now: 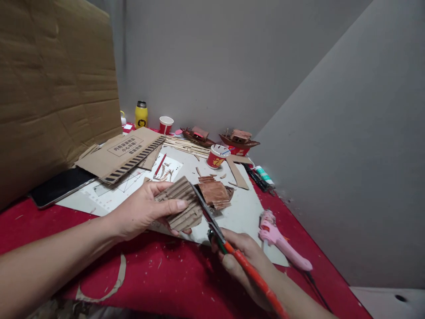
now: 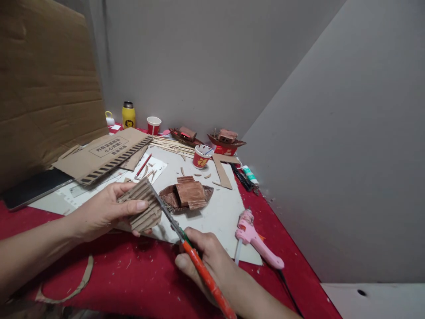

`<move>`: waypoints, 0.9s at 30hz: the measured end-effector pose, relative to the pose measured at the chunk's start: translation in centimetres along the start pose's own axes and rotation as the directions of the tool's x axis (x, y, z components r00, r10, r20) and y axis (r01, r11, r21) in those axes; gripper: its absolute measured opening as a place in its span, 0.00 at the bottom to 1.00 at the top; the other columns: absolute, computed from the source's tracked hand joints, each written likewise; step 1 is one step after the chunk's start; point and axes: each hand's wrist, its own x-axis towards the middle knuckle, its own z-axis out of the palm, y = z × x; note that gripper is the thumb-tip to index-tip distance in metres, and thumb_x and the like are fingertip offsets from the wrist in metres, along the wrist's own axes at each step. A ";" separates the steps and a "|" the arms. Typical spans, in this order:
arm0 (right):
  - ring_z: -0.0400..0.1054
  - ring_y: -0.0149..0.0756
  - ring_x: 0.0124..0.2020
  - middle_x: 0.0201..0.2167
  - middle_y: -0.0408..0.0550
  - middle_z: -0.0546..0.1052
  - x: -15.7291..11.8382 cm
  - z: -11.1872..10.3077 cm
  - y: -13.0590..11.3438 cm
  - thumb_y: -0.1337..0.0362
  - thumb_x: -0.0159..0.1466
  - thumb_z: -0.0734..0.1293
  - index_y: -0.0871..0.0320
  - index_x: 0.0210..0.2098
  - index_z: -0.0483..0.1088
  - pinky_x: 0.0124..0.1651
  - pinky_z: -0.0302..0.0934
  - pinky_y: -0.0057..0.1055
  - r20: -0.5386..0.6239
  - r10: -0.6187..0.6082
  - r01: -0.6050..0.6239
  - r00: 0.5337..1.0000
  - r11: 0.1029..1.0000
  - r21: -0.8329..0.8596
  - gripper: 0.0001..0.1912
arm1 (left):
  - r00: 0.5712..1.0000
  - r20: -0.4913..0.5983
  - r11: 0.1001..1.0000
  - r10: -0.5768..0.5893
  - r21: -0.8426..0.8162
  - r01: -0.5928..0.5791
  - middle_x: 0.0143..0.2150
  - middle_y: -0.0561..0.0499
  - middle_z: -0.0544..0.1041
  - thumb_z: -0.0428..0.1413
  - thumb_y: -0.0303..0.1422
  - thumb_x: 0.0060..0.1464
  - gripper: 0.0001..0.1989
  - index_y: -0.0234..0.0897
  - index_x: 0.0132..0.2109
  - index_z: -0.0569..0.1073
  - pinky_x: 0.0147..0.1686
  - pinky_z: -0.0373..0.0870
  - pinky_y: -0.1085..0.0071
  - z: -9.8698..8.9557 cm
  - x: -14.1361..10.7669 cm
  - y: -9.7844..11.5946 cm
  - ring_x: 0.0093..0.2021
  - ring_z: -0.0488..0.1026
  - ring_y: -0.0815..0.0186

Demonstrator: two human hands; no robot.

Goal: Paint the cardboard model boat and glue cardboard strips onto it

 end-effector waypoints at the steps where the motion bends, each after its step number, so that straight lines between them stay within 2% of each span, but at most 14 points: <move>1: 0.49 0.29 0.24 0.23 0.37 0.57 0.0 0.1 0.1 0.38 0.66 0.59 0.56 0.30 0.60 0.27 0.46 0.28 -0.019 -0.007 0.007 1.000 1.000 0.004 0.26 | 1.000 -0.006 1.000 -0.008 -0.027 0.008 0.29 0.48 0.83 0.67 0.33 0.52 0.10 0.31 0.38 0.79 0.25 0.77 0.77 0.0 0.0 -0.1 0.25 0.80 0.67; 5: 0.47 0.28 0.22 0.21 0.36 0.55 0.1 0.5 0.7 0.39 0.66 0.60 0.56 0.27 0.59 0.25 0.45 0.28 -0.084 -0.041 0.041 0.996 0.999 0.006 0.26 | 0.998 -0.051 0.988 -0.037 -0.151 0.029 0.30 0.48 0.82 0.68 0.35 0.51 0.12 0.32 0.40 0.78 0.23 0.77 0.77 0.4 0.1 -0.8 0.26 0.80 0.66; 8: 0.47 0.28 0.23 0.21 0.36 0.55 0.4 0.6 0.7 0.39 0.66 0.60 0.56 0.28 0.60 0.26 0.46 0.28 -0.081 -0.040 0.040 0.996 0.999 -0.002 0.26 | 0.997 -0.077 0.985 -0.026 -0.170 0.012 0.31 0.47 0.82 0.65 0.37 0.54 0.13 0.33 0.43 0.77 0.23 0.77 0.77 0.8 -0.1 -1.4 0.27 0.81 0.65; 12: 0.48 0.30 0.26 0.24 0.37 0.57 0.5 0.2 0.1 0.37 0.66 0.58 0.57 0.32 0.62 0.27 0.46 0.28 -0.035 -0.009 0.008 0.999 1.000 -0.028 0.27 | 0.997 -0.062 0.995 0.050 -0.084 -0.055 0.29 0.49 0.81 0.62 0.37 0.58 0.10 0.33 0.41 0.76 0.22 0.76 0.79 0.8 -0.2 -1.2 0.27 0.81 0.65; 16: 0.47 0.30 0.25 0.24 0.38 0.58 0.5 -0.2 -0.5 0.36 0.65 0.57 0.57 0.36 0.65 0.28 0.46 0.29 0.011 -0.045 0.046 0.999 0.996 -0.075 0.29 | 1.000 0.024 0.997 0.021 0.071 -0.022 0.30 0.48 0.82 0.61 0.35 0.60 0.09 0.32 0.39 0.76 0.22 0.76 0.80 0.4 -0.1 -0.5 0.27 0.81 0.67; 20: 0.48 0.30 0.25 0.24 0.38 0.59 0.5 -0.2 -0.9 0.35 0.65 0.57 0.58 0.38 0.67 0.28 0.49 0.28 0.025 -0.050 0.051 0.998 0.997 -0.057 0.30 | 0.998 0.069 0.993 0.011 0.113 -0.019 0.29 0.49 0.81 0.59 0.35 0.61 0.08 0.33 0.39 0.75 0.23 0.75 0.80 0.2 -0.1 -0.1 0.26 0.80 0.68; 27: 0.48 0.30 0.26 0.24 0.38 0.57 0.2 -0.2 -0.4 0.37 0.65 0.59 0.57 0.30 0.63 0.28 0.49 0.28 -0.021 0.013 -0.014 1.000 0.999 -0.048 0.28 | 0.995 0.090 0.989 -0.030 0.145 0.016 0.27 0.49 0.81 0.61 0.36 0.59 0.10 0.32 0.38 0.76 0.21 0.73 0.81 -0.1 -0.3 0.3 0.24 0.78 0.70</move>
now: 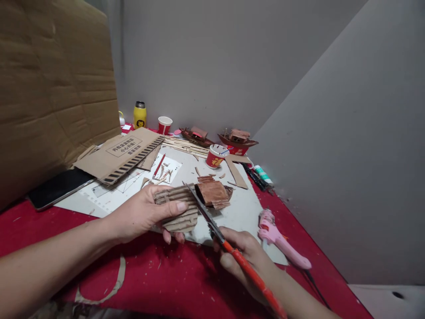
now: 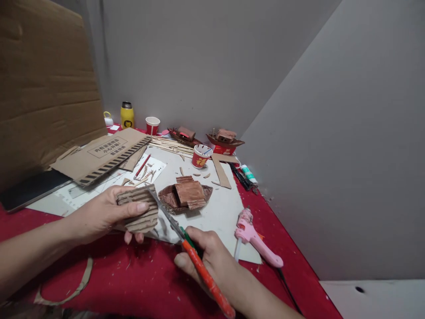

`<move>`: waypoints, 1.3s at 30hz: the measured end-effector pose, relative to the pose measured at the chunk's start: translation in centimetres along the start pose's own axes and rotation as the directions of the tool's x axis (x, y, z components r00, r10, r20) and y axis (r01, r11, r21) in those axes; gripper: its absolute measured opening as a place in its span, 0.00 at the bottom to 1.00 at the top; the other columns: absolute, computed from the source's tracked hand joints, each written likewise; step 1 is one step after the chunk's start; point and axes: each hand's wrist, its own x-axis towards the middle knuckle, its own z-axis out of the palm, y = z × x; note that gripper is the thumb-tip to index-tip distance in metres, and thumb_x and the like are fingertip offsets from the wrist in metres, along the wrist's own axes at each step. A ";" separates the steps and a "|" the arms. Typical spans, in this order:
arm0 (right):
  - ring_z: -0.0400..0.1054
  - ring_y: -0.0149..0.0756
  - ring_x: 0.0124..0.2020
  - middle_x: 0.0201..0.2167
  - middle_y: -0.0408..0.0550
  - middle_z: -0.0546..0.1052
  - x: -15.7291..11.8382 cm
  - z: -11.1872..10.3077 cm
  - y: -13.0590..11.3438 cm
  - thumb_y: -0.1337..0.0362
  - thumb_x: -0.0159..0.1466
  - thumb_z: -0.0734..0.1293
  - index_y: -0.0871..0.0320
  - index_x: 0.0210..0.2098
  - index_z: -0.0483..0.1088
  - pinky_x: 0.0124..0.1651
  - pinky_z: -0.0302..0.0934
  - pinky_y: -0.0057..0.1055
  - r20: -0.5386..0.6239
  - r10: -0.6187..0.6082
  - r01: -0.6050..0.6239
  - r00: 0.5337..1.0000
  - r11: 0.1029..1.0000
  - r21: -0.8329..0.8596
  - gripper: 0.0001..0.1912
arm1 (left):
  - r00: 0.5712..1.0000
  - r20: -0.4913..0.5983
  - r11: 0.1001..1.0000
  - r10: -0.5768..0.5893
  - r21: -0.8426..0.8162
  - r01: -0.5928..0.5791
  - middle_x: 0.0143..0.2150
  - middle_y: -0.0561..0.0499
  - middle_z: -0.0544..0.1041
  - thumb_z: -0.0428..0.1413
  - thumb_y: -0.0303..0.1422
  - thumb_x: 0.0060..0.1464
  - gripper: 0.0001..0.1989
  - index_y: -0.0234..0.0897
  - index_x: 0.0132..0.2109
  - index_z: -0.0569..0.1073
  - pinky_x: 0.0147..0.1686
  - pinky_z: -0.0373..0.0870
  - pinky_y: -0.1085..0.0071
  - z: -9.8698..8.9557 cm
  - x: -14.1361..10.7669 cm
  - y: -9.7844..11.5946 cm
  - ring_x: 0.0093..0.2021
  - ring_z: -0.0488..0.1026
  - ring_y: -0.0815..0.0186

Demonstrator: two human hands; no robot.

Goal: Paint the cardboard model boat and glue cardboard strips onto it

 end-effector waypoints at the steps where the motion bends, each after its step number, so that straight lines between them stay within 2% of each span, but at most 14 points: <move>1: 0.48 0.30 0.26 0.23 0.37 0.57 0.0 0.0 0.2 0.37 0.65 0.59 0.57 0.30 0.63 0.28 0.48 0.28 -0.004 -0.004 0.004 1.000 1.000 -0.005 0.28 | 1.000 0.002 1.000 -0.003 0.010 0.003 0.26 0.49 0.81 0.62 0.36 0.59 0.10 0.32 0.38 0.76 0.21 0.73 0.81 -0.1 0.0 0.1 0.23 0.78 0.70; 7: 0.46 0.29 0.23 0.21 0.37 0.54 0.0 0.1 0.9 0.35 0.63 0.59 0.56 0.27 0.60 0.25 0.45 0.28 -0.019 0.008 -0.008 1.000 1.000 0.003 0.29 | 0.995 -0.101 0.999 -0.025 0.041 0.029 0.25 0.50 0.80 0.65 0.41 0.55 0.14 0.31 0.35 0.76 0.17 0.68 0.83 -0.3 0.0 0.7 0.21 0.76 0.71; 10: 0.47 0.30 0.25 0.22 0.38 0.55 0.1 0.2 0.7 0.32 0.62 0.57 0.55 0.27 0.58 0.26 0.45 0.28 -0.011 0.031 -0.031 0.999 0.999 0.012 0.31 | 0.987 -0.160 0.999 0.009 0.043 -0.003 0.24 0.52 0.79 0.66 0.42 0.52 0.16 0.33 0.35 0.76 0.15 0.65 0.84 0.0 0.1 0.6 0.19 0.74 0.73; 13: 0.49 0.31 0.26 0.25 0.39 0.57 0.3 0.1 -0.1 0.32 0.63 0.56 0.56 0.32 0.61 0.28 0.47 0.29 0.036 0.027 -0.027 0.999 1.000 -0.001 0.31 | 0.991 -0.124 0.995 0.042 0.100 -0.029 0.22 0.53 0.77 0.65 0.43 0.54 0.15 0.33 0.33 0.76 0.14 0.63 0.84 0.2 0.0 0.4 0.18 0.71 0.73; 16: 0.49 0.31 0.26 0.25 0.38 0.58 0.3 -0.2 -0.7 0.32 0.64 0.56 0.57 0.35 0.62 0.29 0.47 0.29 0.079 -0.013 0.015 0.997 1.000 -0.024 0.31 | 0.999 -0.050 0.982 0.022 0.189 -0.012 0.22 0.52 0.76 0.62 0.43 0.57 0.16 0.33 0.32 0.76 0.15 0.64 0.82 0.2 -0.2 0.4 0.18 0.71 0.73; 21: 0.48 0.28 0.24 0.23 0.37 0.57 0.2 -0.2 -0.3 0.33 0.64 0.58 0.57 0.32 0.62 0.26 0.46 0.28 0.058 -0.009 0.008 0.998 1.000 0.030 0.30 | 1.000 -0.013 0.974 -0.010 0.225 0.012 0.20 0.53 0.75 0.60 0.42 0.59 0.16 0.32 0.32 0.76 0.16 0.61 0.83 -0.1 -0.2 0.7 0.16 0.67 0.76; 25: 0.47 0.27 0.22 0.21 0.36 0.55 0.0 0.3 0.6 0.35 0.64 0.60 0.57 0.29 0.61 0.25 0.45 0.27 0.031 -0.028 0.026 0.999 0.997 0.079 0.29 | 0.999 -0.025 0.982 -0.026 0.184 0.031 0.20 0.53 0.75 0.63 0.42 0.56 0.16 0.32 0.30 0.76 0.15 0.58 0.82 -0.2 -0.1 1.1 0.16 0.66 0.76; 28: 0.45 0.26 0.21 0.19 0.35 0.53 0.0 0.6 1.1 0.35 0.63 0.60 0.56 0.26 0.59 0.23 0.43 0.28 -0.021 -0.040 0.042 0.999 0.996 0.077 0.30 | 0.993 -0.116 0.993 -0.020 0.112 0.033 0.23 0.53 0.76 0.66 0.42 0.52 0.15 0.33 0.32 0.77 0.17 0.62 0.81 -0.3 0.0 1.3 0.18 0.66 0.75; 32: 0.47 0.27 0.22 0.20 0.37 0.56 0.0 0.6 0.8 0.32 0.62 0.59 0.56 0.26 0.59 0.23 0.44 0.27 -0.048 -0.010 0.013 0.999 0.997 0.073 0.32 | 0.953 -0.281 0.987 0.110 0.141 -0.073 0.20 0.57 0.72 0.68 0.40 0.49 0.13 0.33 0.30 0.78 0.17 0.57 0.82 -0.7 0.1 1.7 0.18 0.61 0.78; 36: 0.49 0.28 0.23 0.21 0.39 0.57 -0.1 0.2 0.3 0.32 0.61 0.58 0.56 0.26 0.59 0.24 0.46 0.27 -0.046 -0.030 0.035 0.999 0.993 0.113 0.32 | 0.951 -0.276 0.985 0.139 0.139 -0.103 0.27 0.53 0.79 0.70 0.35 0.46 0.10 0.34 0.32 0.81 0.25 0.66 0.80 -1.3 0.1 2.2 0.25 0.70 0.74; 39: 0.48 0.28 0.23 0.23 0.39 0.59 -0.2 -0.1 0.3 0.32 0.62 0.57 0.56 0.29 0.61 0.24 0.45 0.27 0.003 -0.040 0.039 0.999 0.991 0.129 0.32 | 0.960 -0.246 0.981 0.135 0.170 -0.094 0.29 0.50 0.81 0.69 0.34 0.46 0.09 0.34 0.33 0.82 0.28 0.69 0.77 -1.8 -0.1 2.3 0.26 0.73 0.71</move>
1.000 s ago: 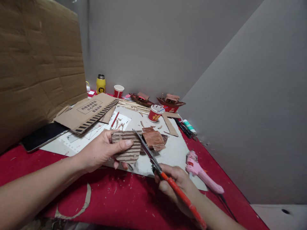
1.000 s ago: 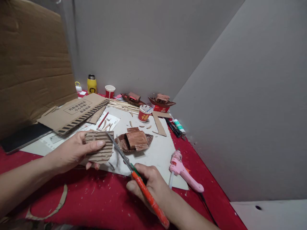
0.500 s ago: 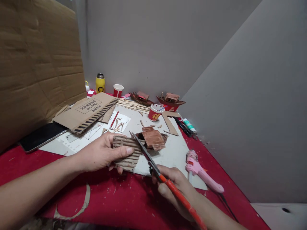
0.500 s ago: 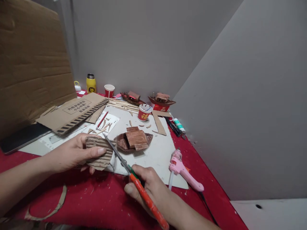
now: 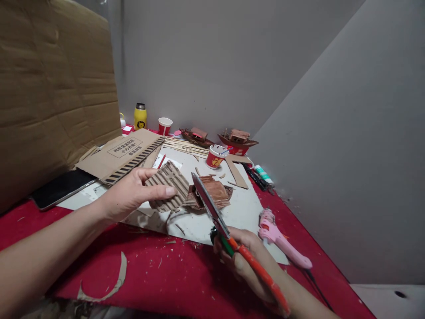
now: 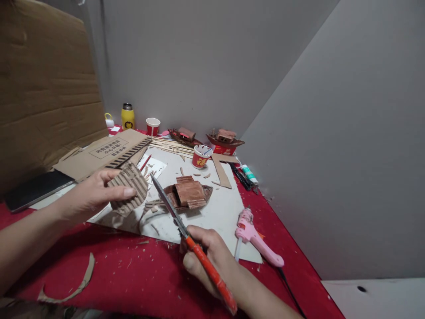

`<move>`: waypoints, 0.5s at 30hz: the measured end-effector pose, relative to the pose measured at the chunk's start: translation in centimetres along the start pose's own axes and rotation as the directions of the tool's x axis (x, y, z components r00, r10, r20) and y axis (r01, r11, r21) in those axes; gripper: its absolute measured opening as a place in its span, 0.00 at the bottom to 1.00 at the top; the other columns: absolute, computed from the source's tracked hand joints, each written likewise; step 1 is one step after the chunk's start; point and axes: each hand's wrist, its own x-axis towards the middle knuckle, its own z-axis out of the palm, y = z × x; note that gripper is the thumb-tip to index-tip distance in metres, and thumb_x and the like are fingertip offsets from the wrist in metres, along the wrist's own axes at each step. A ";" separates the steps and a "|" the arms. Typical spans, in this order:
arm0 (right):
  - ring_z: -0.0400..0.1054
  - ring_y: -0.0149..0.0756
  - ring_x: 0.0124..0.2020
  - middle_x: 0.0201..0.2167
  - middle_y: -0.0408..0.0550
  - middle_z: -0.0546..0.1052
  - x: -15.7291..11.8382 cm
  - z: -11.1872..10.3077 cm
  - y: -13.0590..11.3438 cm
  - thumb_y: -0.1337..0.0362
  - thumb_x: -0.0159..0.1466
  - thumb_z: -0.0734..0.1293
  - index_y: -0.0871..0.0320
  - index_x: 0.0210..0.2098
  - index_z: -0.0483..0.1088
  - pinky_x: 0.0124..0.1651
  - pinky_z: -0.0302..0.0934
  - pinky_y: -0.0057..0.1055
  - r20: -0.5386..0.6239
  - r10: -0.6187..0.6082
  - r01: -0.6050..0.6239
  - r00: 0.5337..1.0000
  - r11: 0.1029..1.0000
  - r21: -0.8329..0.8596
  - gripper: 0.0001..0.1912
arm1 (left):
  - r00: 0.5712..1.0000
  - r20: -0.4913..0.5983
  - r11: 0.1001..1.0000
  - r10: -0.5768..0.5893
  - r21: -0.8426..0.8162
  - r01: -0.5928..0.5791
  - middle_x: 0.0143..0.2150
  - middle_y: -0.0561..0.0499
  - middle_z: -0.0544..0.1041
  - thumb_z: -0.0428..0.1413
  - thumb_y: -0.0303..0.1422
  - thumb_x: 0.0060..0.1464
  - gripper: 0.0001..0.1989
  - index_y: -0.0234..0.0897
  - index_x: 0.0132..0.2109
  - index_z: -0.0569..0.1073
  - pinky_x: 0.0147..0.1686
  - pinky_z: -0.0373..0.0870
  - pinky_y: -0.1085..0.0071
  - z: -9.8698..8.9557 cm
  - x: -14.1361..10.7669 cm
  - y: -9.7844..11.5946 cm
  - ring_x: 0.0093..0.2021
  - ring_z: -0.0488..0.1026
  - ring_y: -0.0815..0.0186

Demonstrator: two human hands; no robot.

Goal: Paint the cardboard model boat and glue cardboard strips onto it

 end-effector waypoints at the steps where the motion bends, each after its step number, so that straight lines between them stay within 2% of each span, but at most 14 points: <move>1: 0.47 0.29 0.23 0.23 0.39 0.58 0.0 -0.1 0.0 0.31 0.62 0.57 0.56 0.30 0.62 0.24 0.45 0.27 0.019 0.005 -0.005 1.000 1.000 0.002 0.32 | 1.000 0.013 1.000 0.005 0.006 -0.005 0.29 0.50 0.81 0.69 0.34 0.47 0.08 0.33 0.32 0.82 0.29 0.70 0.77 -0.1 0.0 0.0 0.26 0.74 0.71; 4: 0.47 0.29 0.24 0.24 0.39 0.58 0.1 -0.3 0.0 0.30 0.62 0.55 0.57 0.34 0.63 0.25 0.45 0.28 0.065 0.010 -0.008 0.998 1.000 -0.030 0.34 | 0.995 0.097 1.000 -0.008 0.007 0.007 0.29 0.49 0.82 0.67 0.34 0.50 0.08 0.33 0.34 0.82 0.29 0.73 0.76 0.1 -0.2 0.1 0.27 0.76 0.69; 7: 0.48 0.30 0.25 0.25 0.39 0.61 0.1 -0.3 -0.2 0.29 0.62 0.54 0.56 0.35 0.63 0.26 0.47 0.28 0.086 -0.001 0.009 0.996 0.996 -0.093 0.34 | 0.974 0.204 0.995 -0.103 0.017 0.102 0.30 0.48 0.82 0.65 0.35 0.53 0.08 0.34 0.38 0.80 0.24 0.73 0.76 0.4 -0.5 0.4 0.27 0.78 0.67; 10: 0.50 0.31 0.25 0.25 0.39 0.62 0.0 -0.3 -0.2 0.31 0.63 0.55 0.55 0.35 0.62 0.27 0.47 0.29 0.086 0.014 -0.003 0.996 0.991 -0.131 0.32 | 0.957 0.233 0.985 -0.171 0.032 0.168 0.28 0.51 0.81 0.65 0.33 0.53 0.06 0.35 0.37 0.79 0.20 0.67 0.81 0.5 -0.6 0.5 0.23 0.76 0.70; 15: 0.52 0.31 0.25 0.25 0.40 0.64 -0.1 -0.2 -0.3 0.29 0.62 0.54 0.55 0.35 0.63 0.28 0.49 0.29 0.081 0.014 0.001 0.997 0.984 -0.180 0.34 | 0.940 0.280 0.978 -0.196 0.124 0.167 0.27 0.51 0.79 0.64 0.34 0.53 0.08 0.34 0.39 0.79 0.21 0.67 0.81 0.4 -0.6 0.3 0.21 0.72 0.73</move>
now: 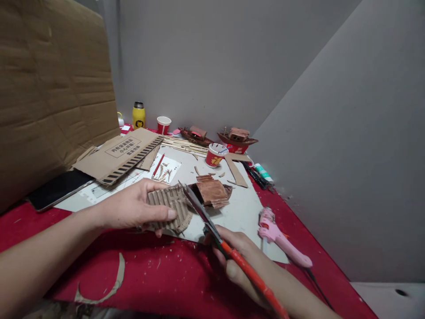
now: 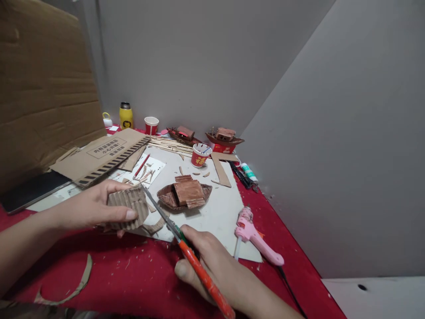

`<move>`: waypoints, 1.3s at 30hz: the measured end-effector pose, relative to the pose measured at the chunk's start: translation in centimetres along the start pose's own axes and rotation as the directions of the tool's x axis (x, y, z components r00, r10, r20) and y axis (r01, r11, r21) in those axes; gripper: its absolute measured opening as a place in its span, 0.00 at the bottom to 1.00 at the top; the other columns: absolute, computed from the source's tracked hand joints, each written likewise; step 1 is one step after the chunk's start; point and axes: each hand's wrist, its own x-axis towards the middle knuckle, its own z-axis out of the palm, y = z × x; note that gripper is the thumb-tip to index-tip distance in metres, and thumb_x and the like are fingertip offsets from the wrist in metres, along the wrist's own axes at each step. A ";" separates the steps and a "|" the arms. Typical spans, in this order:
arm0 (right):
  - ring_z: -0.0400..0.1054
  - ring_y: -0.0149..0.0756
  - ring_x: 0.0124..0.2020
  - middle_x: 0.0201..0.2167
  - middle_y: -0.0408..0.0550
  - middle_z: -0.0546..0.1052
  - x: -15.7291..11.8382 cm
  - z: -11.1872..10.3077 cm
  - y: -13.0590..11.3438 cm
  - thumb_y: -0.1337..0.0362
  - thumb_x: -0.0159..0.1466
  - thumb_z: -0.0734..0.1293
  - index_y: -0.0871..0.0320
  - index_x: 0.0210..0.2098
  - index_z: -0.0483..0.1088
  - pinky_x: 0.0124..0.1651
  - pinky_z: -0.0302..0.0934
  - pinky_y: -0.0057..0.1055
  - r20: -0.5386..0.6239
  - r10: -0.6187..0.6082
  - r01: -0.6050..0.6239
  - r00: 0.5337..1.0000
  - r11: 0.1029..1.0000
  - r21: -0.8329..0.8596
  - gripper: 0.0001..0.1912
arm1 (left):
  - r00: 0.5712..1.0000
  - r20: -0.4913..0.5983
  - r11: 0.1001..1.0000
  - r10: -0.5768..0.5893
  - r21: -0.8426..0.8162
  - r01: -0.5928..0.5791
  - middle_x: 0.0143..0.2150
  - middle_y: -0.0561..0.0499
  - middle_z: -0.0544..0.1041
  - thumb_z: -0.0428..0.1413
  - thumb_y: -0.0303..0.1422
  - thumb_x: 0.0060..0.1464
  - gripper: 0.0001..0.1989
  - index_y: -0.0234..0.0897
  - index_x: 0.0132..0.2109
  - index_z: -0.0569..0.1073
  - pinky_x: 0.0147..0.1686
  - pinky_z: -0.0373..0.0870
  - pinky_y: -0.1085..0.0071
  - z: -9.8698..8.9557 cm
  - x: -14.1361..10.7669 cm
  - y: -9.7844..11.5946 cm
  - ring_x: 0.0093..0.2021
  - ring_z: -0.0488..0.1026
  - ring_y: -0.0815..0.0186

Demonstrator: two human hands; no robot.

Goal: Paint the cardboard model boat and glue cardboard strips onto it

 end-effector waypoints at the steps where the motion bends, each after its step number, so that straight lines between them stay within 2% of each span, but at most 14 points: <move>1: 0.52 0.31 0.25 0.25 0.40 0.64 0.0 0.0 -0.1 0.29 0.62 0.54 0.55 0.36 0.63 0.29 0.50 0.29 0.002 -0.001 0.001 1.000 1.000 -0.010 0.34 | 1.000 0.013 1.000 0.001 0.003 -0.001 0.27 0.52 0.78 0.64 0.34 0.53 0.08 0.34 0.38 0.79 0.21 0.68 0.81 0.1 0.0 -0.1 0.22 0.72 0.72; 4: 0.52 0.32 0.26 0.26 0.40 0.64 0.1 -0.1 -0.6 0.27 0.61 0.52 0.55 0.37 0.63 0.29 0.50 0.29 0.022 0.012 -0.011 1.000 0.999 -0.034 0.36 | 1.000 0.024 1.000 0.003 0.002 -0.003 0.27 0.53 0.77 0.64 0.32 0.52 0.06 0.34 0.36 0.78 0.23 0.70 0.80 0.4 0.0 -0.2 0.22 0.71 0.73; 10: 0.54 0.32 0.27 0.27 0.41 0.65 -0.1 -0.3 -1.4 0.28 0.61 0.53 0.55 0.37 0.63 0.30 0.50 0.29 0.055 0.067 -0.063 0.996 0.995 -0.072 0.35 | 0.998 0.045 0.999 0.035 0.040 -0.036 0.26 0.55 0.74 0.63 0.30 0.51 0.05 0.33 0.35 0.77 0.23 0.68 0.82 0.7 -0.2 0.0 0.24 0.67 0.75; 15: 0.52 0.31 0.26 0.26 0.40 0.64 0.0 -0.4 -1.8 0.28 0.61 0.54 0.56 0.34 0.63 0.28 0.48 0.29 0.058 0.049 -0.043 0.997 0.994 -0.105 0.35 | 0.999 0.041 0.996 -0.020 0.090 0.016 0.24 0.55 0.73 0.62 0.30 0.48 0.04 0.34 0.32 0.75 0.22 0.68 0.80 0.7 -0.3 0.1 0.22 0.66 0.74; 19: 0.50 0.30 0.26 0.24 0.38 0.60 0.0 -0.4 -1.5 0.29 0.62 0.55 0.56 0.33 0.63 0.28 0.47 0.29 0.055 0.061 -0.056 0.997 0.996 -0.076 0.34 | 0.998 0.040 0.991 -0.041 0.128 0.036 0.22 0.56 0.71 0.62 0.29 0.46 0.04 0.34 0.29 0.74 0.21 0.65 0.80 0.5 -0.2 0.1 0.21 0.64 0.74; 23: 0.50 0.29 0.25 0.24 0.37 0.58 -0.3 -0.3 -0.5 0.32 0.62 0.59 0.56 0.31 0.61 0.28 0.47 0.28 0.020 0.055 -0.055 0.998 0.998 0.015 0.31 | 1.000 -0.021 0.997 0.018 0.069 -0.016 0.21 0.56 0.70 0.64 0.33 0.48 0.08 0.33 0.29 0.74 0.19 0.60 0.82 0.2 -0.1 0.2 0.20 0.62 0.75; 27: 0.48 0.27 0.23 0.22 0.36 0.57 -0.3 0.0 0.2 0.35 0.63 0.61 0.56 0.30 0.60 0.26 0.45 0.27 -0.013 0.060 -0.059 0.998 0.996 0.067 0.29 | 0.997 -0.062 0.998 0.052 -0.016 -0.053 0.24 0.56 0.71 0.64 0.33 0.52 0.08 0.32 0.32 0.77 0.19 0.59 0.84 -0.1 0.1 0.1 0.22 0.62 0.77; 34: 0.49 0.29 0.25 0.23 0.37 0.59 -0.1 -0.3 -0.1 0.40 0.63 0.63 0.56 0.30 0.60 0.26 0.48 0.26 -0.006 0.078 -0.078 0.997 0.997 0.012 0.25 | 0.997 -0.045 0.998 0.060 -0.034 -0.062 0.22 0.58 0.69 0.63 0.32 0.54 0.07 0.32 0.31 0.76 0.20 0.58 0.83 -0.1 0.0 0.0 0.20 0.59 0.77; 39: 0.51 0.30 0.27 0.25 0.38 0.62 -0.1 -0.3 -0.8 0.43 0.65 0.62 0.56 0.34 0.62 0.30 0.49 0.28 0.037 0.090 -0.085 0.995 0.990 -0.117 0.21 | 0.998 0.069 0.996 0.001 0.088 -0.007 0.21 0.59 0.64 0.63 0.36 0.55 0.11 0.30 0.32 0.75 0.19 0.52 0.82 -0.4 0.1 -0.4 0.20 0.55 0.78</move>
